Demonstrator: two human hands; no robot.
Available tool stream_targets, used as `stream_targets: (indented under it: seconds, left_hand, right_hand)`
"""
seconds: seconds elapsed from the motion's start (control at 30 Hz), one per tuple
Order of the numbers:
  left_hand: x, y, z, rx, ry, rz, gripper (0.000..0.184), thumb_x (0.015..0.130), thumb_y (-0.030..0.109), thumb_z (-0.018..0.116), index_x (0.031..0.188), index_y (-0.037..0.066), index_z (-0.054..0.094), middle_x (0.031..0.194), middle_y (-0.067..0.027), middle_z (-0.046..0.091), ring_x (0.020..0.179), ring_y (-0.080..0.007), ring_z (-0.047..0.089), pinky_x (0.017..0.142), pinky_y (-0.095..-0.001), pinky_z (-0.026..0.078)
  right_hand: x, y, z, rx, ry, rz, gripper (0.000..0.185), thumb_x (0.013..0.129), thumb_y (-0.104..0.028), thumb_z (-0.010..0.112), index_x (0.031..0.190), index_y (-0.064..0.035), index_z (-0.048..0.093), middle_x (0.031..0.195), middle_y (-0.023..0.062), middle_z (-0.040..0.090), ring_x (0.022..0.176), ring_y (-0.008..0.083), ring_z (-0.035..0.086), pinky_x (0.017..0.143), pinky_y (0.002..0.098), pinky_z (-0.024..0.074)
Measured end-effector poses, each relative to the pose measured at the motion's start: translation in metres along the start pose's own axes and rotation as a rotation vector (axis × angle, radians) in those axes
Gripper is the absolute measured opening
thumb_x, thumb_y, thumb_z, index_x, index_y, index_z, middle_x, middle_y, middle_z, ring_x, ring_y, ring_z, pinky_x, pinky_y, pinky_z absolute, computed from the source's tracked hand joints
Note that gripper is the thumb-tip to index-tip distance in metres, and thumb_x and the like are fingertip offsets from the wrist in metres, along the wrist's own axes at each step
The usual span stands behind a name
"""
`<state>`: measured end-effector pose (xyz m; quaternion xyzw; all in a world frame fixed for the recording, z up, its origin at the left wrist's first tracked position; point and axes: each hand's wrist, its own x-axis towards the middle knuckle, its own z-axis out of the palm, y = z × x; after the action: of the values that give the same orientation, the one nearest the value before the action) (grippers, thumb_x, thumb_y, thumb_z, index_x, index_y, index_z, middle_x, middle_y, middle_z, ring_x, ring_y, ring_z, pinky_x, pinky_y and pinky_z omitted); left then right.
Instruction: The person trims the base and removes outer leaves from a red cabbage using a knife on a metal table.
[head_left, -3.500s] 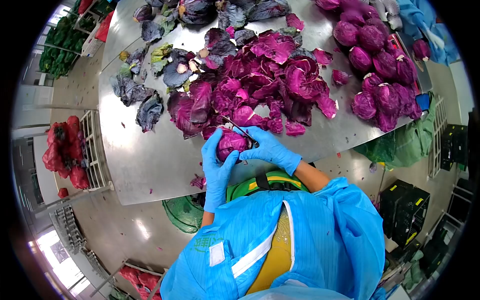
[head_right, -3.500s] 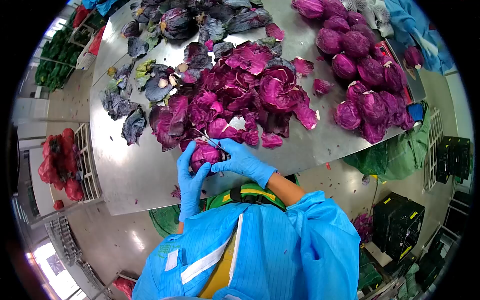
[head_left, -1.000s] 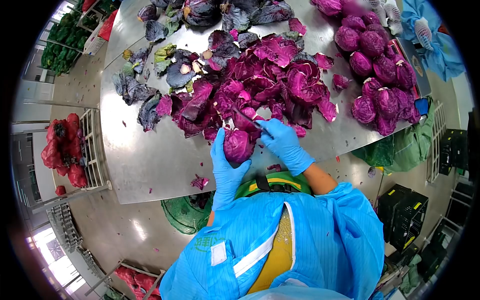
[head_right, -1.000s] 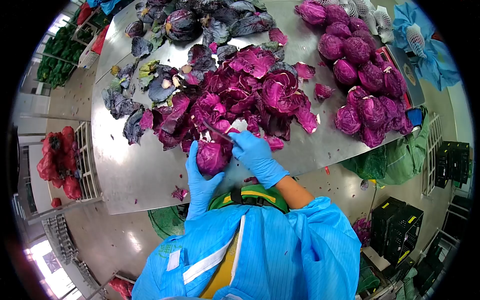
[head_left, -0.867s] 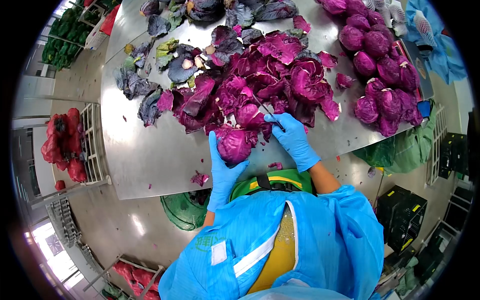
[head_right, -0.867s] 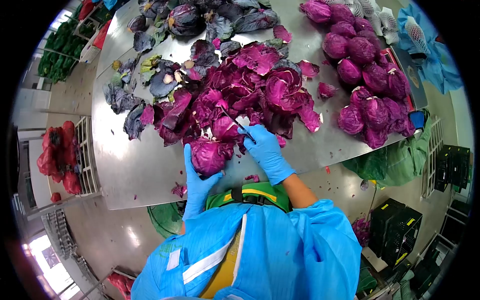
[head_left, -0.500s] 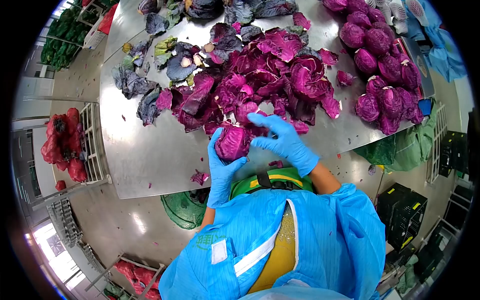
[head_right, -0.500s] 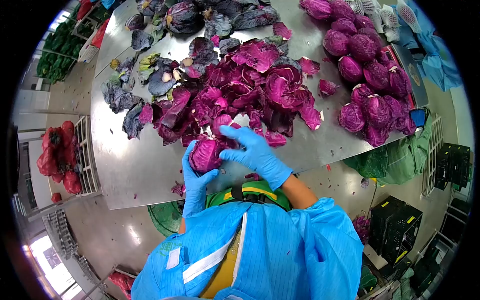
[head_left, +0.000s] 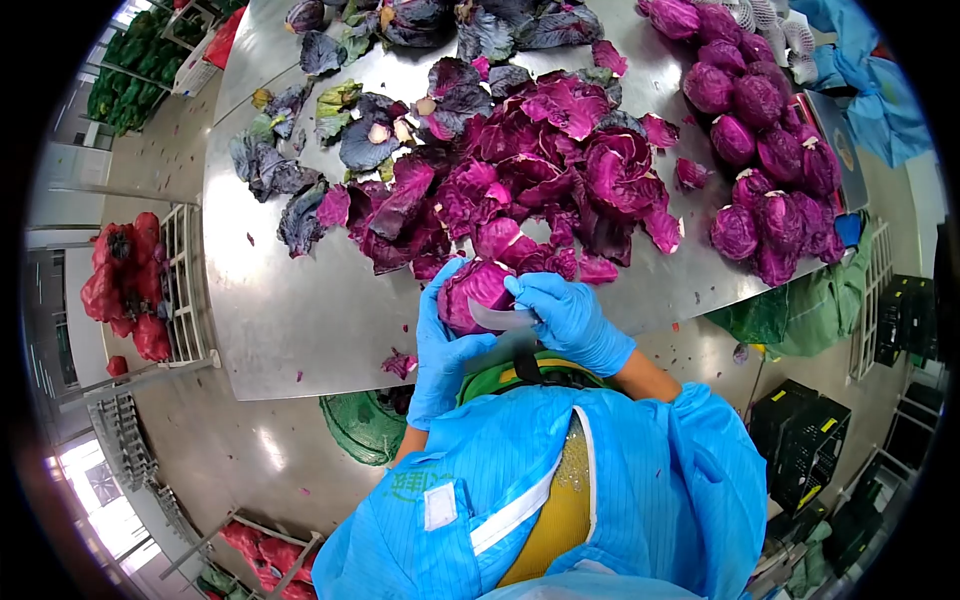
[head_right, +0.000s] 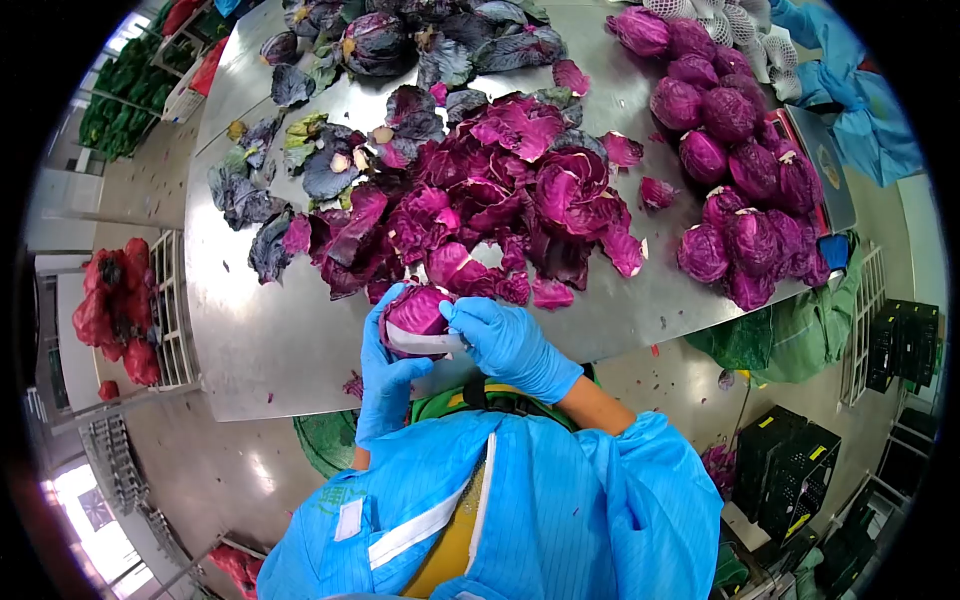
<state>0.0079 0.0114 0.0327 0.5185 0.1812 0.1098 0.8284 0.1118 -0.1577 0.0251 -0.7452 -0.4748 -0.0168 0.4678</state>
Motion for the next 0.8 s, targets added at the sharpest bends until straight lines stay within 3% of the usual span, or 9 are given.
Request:
stream_targets:
  seconds: [0.1,0.17,0.27,0.3,0.47,0.5,0.6,0.73,0.8]
  left_hand:
    - [-0.003,0.012,0.001,0.067,0.013,0.094,0.104,0.049,0.010,0.088,0.139,0.003,0.036,0.145,-0.0131,0.040,0.133,-0.0271,0.042,0.111,-0.0420,0.036]
    - [-0.005,0.018,-0.004,0.173,0.037,0.192,0.101,0.050,0.009,0.085,0.138,0.004,0.037,0.145,-0.0135,0.039,0.134,-0.0283,0.040,0.114,-0.0426,0.032]
    - [-0.001,0.016,-0.015,0.460,0.018,0.363,0.096,0.053,0.007,0.082,0.138,0.005,0.037,0.144,-0.0141,0.039,0.136,-0.0291,0.037,0.116,-0.0423,0.028]
    - [0.000,0.026,-0.008,0.712,-0.010,0.448,0.093,0.056,0.004,0.078,0.140,0.005,0.037,0.143,-0.0149,0.038,0.136,-0.0298,0.036,0.115,-0.0422,0.027]
    - [0.003,0.031,0.023,0.908,0.026,0.539,0.098,0.063,0.006,0.079,0.146,0.003,0.028,0.144,-0.0176,0.037,0.134,-0.0338,0.037,0.111,-0.0402,0.032]
    - [0.003,0.026,0.026,0.987,0.057,0.567,0.099,0.063,0.008,0.080,0.147,0.003,0.026,0.144,-0.0181,0.037,0.132,-0.0346,0.038,0.110,-0.0408,0.033]
    - [0.000,0.019,0.025,1.125,0.076,0.558,0.102,0.064,0.014,0.082,0.147,0.002,0.025,0.143,-0.0198,0.038,0.124,-0.0374,0.042,0.103,-0.0444,0.038]
    - [0.001,0.016,0.022,1.223,0.049,0.630,0.102,0.061,0.013,0.080,0.147,0.003,0.026,0.144,-0.0186,0.039,0.123,-0.0377,0.042,0.104,-0.0449,0.036]
    - [-0.001,0.015,0.023,1.216,0.029,0.647,0.101,0.060,0.010,0.078,0.147,0.004,0.027,0.145,-0.0179,0.038,0.124,-0.0375,0.041,0.105,-0.0443,0.036]
  right_hand:
    - [0.003,0.009,-0.024,-0.122,0.265,0.021,0.029,0.082,0.001,0.064,0.111,-0.0012,0.061,0.097,0.0126,0.063,0.083,0.0250,0.066,0.066,0.0327,0.0541]
    - [0.001,0.016,-0.045,0.213,0.465,0.627,0.014,0.096,-0.010,0.056,0.106,-0.0008,0.060,0.091,0.0082,0.065,0.085,0.0178,0.064,0.076,0.0334,0.0531]
    - [-0.001,0.022,-0.054,0.277,0.313,0.884,0.025,0.092,-0.017,0.065,0.112,-0.0025,0.059,0.098,0.0083,0.064,0.087,0.0118,0.061,0.075,0.0289,0.0511]
    - [-0.002,0.015,-0.045,0.349,0.236,0.825,0.034,0.090,-0.020,0.068,0.118,-0.0032,0.059,0.100,0.0074,0.064,0.088,0.0110,0.061,0.075,0.0281,0.0508]
    - [0.037,-0.037,-0.021,0.368,0.003,0.464,0.076,0.073,-0.035,0.082,0.138,-0.0112,0.051,0.122,0.0088,0.056,0.090,0.0097,0.056,0.069,0.0250,0.0484]
    - [0.039,-0.037,-0.011,0.283,0.056,0.344,0.085,0.070,-0.045,0.081,0.141,-0.0131,0.047,0.125,0.0108,0.051,0.091,0.0171,0.059,0.072,0.0301,0.0505]
    - [0.045,-0.040,-0.007,-0.038,-0.221,0.415,0.089,0.069,-0.050,0.079,0.143,-0.0144,0.044,0.122,0.0124,0.048,0.094,0.0255,0.061,0.075,0.0358,0.0520]
    - [0.038,-0.031,-0.009,0.023,-0.191,0.313,0.085,0.072,-0.047,0.077,0.143,-0.0134,0.045,0.118,0.0112,0.053,0.099,0.0267,0.060,0.078,0.0376,0.0520]
    - [0.026,-0.013,0.002,0.098,0.010,0.140,0.082,0.074,-0.044,0.077,0.142,-0.0113,0.045,0.117,0.0099,0.057,0.099,0.0240,0.060,0.076,0.0361,0.0524]
